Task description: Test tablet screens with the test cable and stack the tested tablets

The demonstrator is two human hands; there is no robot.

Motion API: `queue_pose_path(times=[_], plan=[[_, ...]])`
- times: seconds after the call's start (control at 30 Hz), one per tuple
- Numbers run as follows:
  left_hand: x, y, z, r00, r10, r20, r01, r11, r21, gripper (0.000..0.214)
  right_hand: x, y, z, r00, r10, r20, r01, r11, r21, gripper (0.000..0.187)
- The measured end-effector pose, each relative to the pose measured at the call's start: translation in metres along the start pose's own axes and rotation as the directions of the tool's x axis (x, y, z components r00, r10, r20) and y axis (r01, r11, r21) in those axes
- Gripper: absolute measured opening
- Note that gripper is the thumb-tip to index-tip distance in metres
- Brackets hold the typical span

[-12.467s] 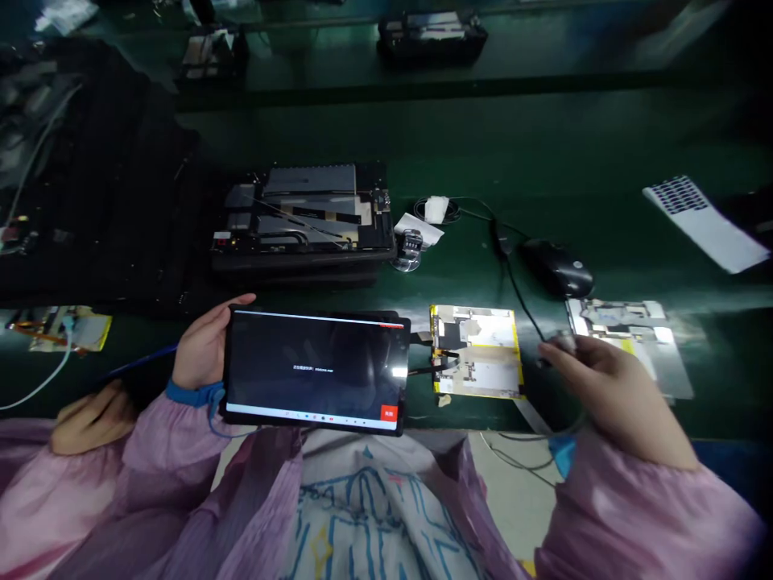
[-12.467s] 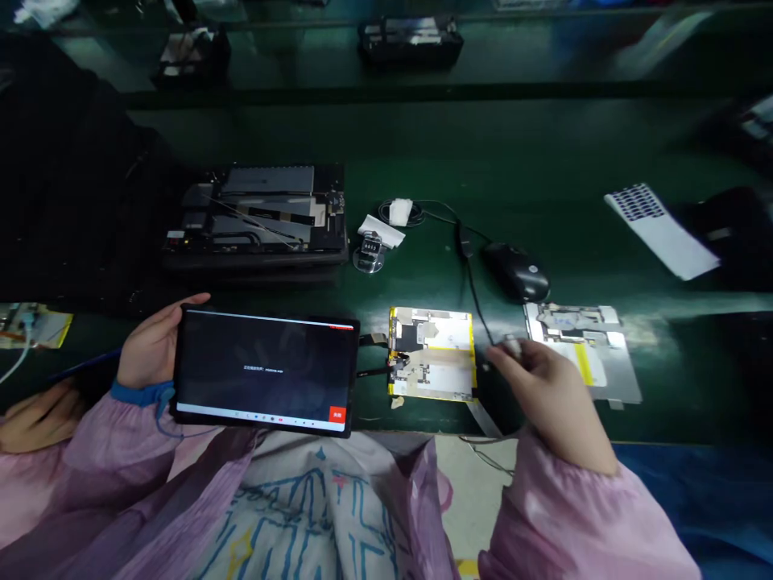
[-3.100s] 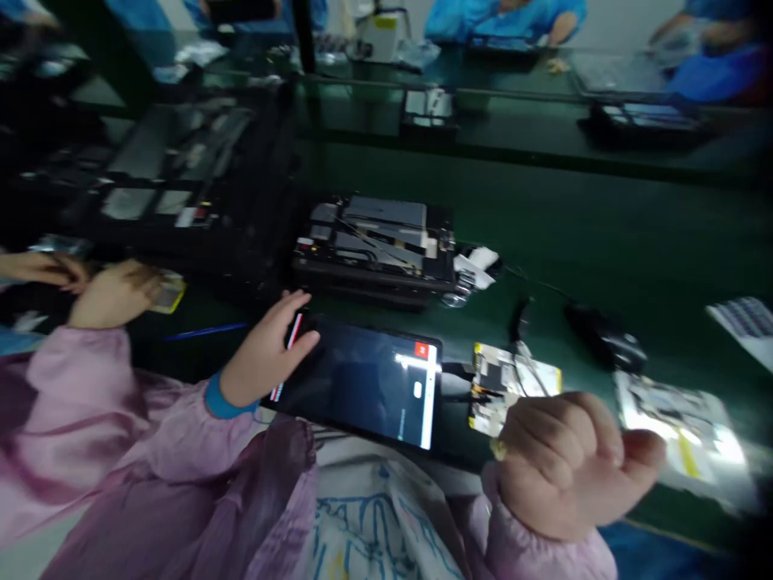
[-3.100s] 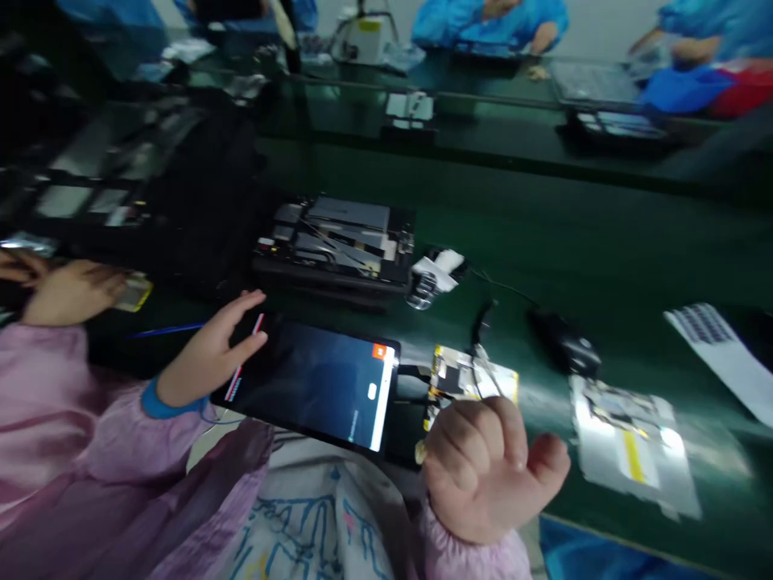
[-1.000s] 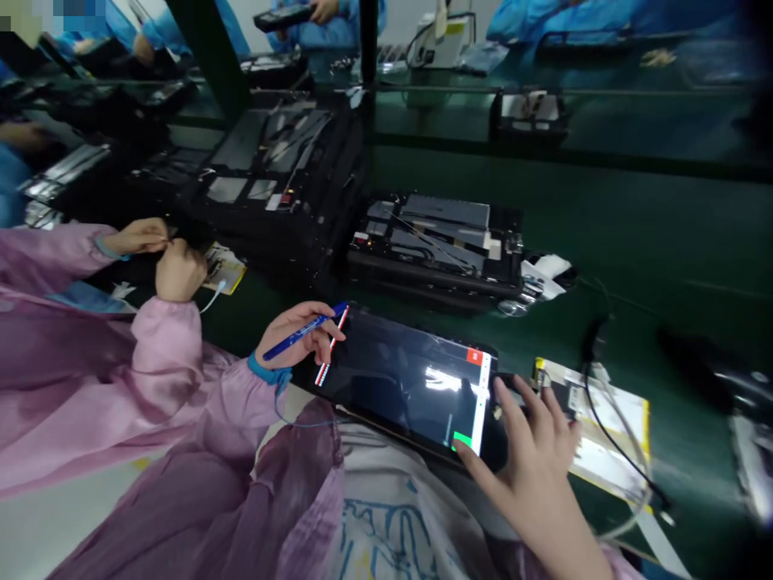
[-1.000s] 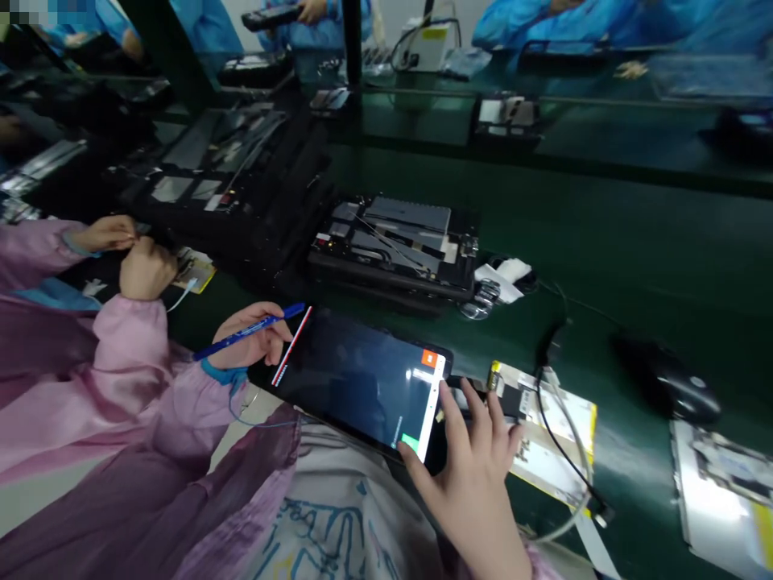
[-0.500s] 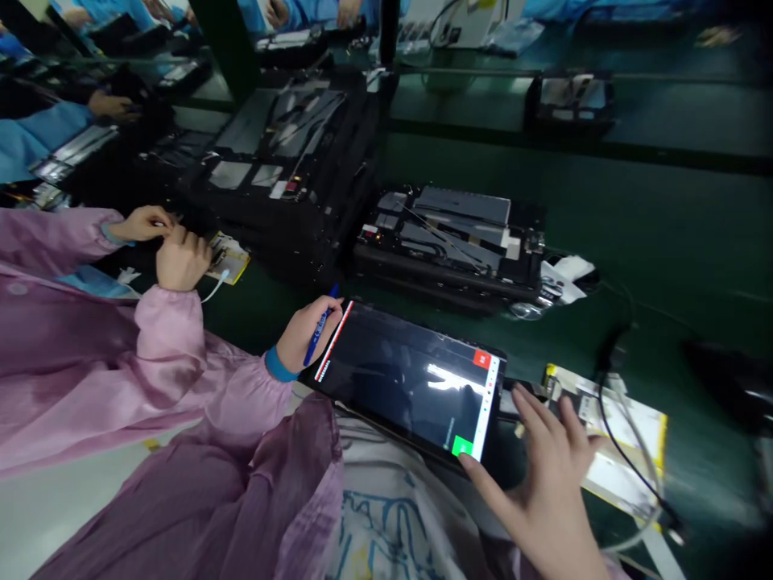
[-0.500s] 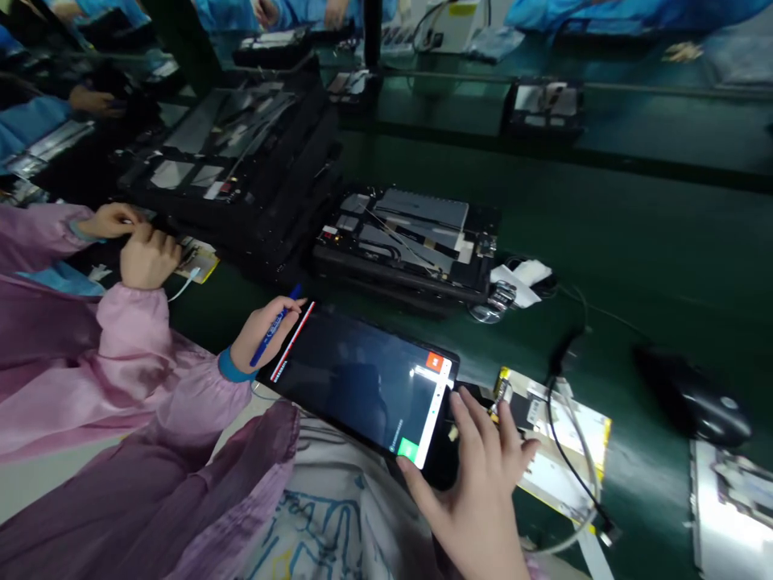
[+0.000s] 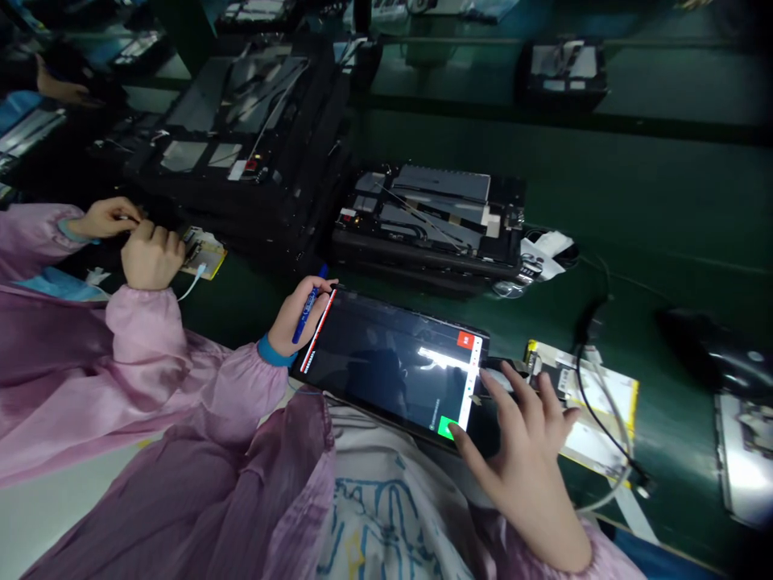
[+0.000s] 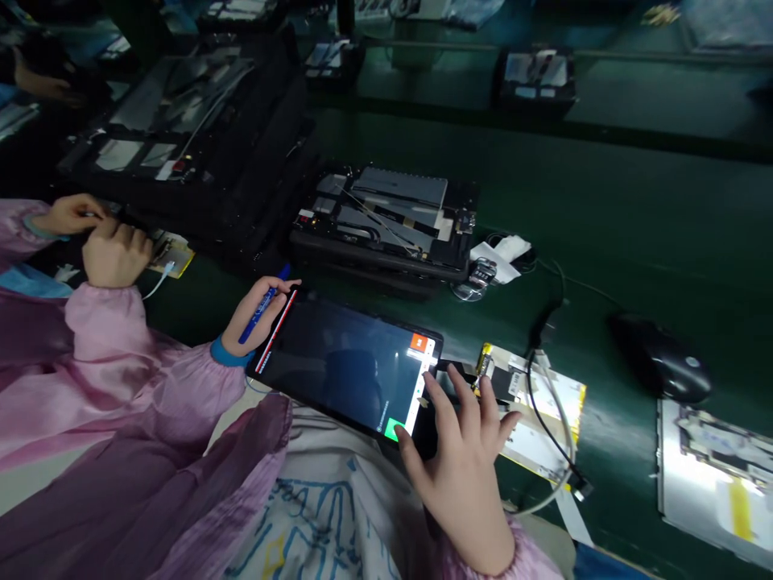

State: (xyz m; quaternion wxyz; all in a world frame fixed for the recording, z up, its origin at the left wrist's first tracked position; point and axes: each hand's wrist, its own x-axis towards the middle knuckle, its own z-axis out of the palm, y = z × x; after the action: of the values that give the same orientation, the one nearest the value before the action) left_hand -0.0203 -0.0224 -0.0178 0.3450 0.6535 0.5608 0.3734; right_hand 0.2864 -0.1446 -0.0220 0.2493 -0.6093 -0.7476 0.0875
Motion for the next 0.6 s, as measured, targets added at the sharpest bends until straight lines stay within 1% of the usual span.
queue_pose_path(times=[0.07, 0.13, 0.23, 0.3, 0.47, 0.6], plan=[[0.0, -0.001, 0.0, 1.0, 0.001, -0.007, -0.001, 1.0, -0.001, 0.022, 0.001, 0.001, -0.002, 1.0, 0.017, -0.018, -0.016, 0.999, 0.051, 0.051], [-0.001, -0.002, 0.0, 1.0, -0.002, -0.017, 0.002, 1.0, -0.002, 0.022, 0.002, 0.003, -0.003, 0.996, 0.049, -0.077, -0.041, 0.994, 0.103, 0.042], [-0.001, -0.003, 0.0, 1.0, -0.011, -0.021, 0.011, 1.0, -0.001, 0.022, 0.003, 0.007, -0.003, 0.982, 0.08, -0.172, -0.066, 0.994, 0.085, 0.026], [0.0, -0.003, 0.001, 1.0, -0.012, -0.02, 0.012, 1.0, -0.011, 0.023, 0.004, 0.01, -0.001, 0.978, 0.092, -0.187, -0.082, 0.995, 0.058, 0.025], [0.002, -0.001, 0.001, 1.0, -0.007, -0.026, 0.006, 1.0, -0.019, 0.022, 0.007, 0.01, 0.003, 0.979, 0.128, -0.16, -0.125, 0.992, 0.032, 0.027], [0.003, 0.0, 0.001, 0.999, 0.003, -0.039, -0.003, 1.0, -0.001, 0.021, 0.012, 0.008, 0.003, 0.979, 0.129, -0.155, -0.134, 0.991, -0.024, 0.03]])
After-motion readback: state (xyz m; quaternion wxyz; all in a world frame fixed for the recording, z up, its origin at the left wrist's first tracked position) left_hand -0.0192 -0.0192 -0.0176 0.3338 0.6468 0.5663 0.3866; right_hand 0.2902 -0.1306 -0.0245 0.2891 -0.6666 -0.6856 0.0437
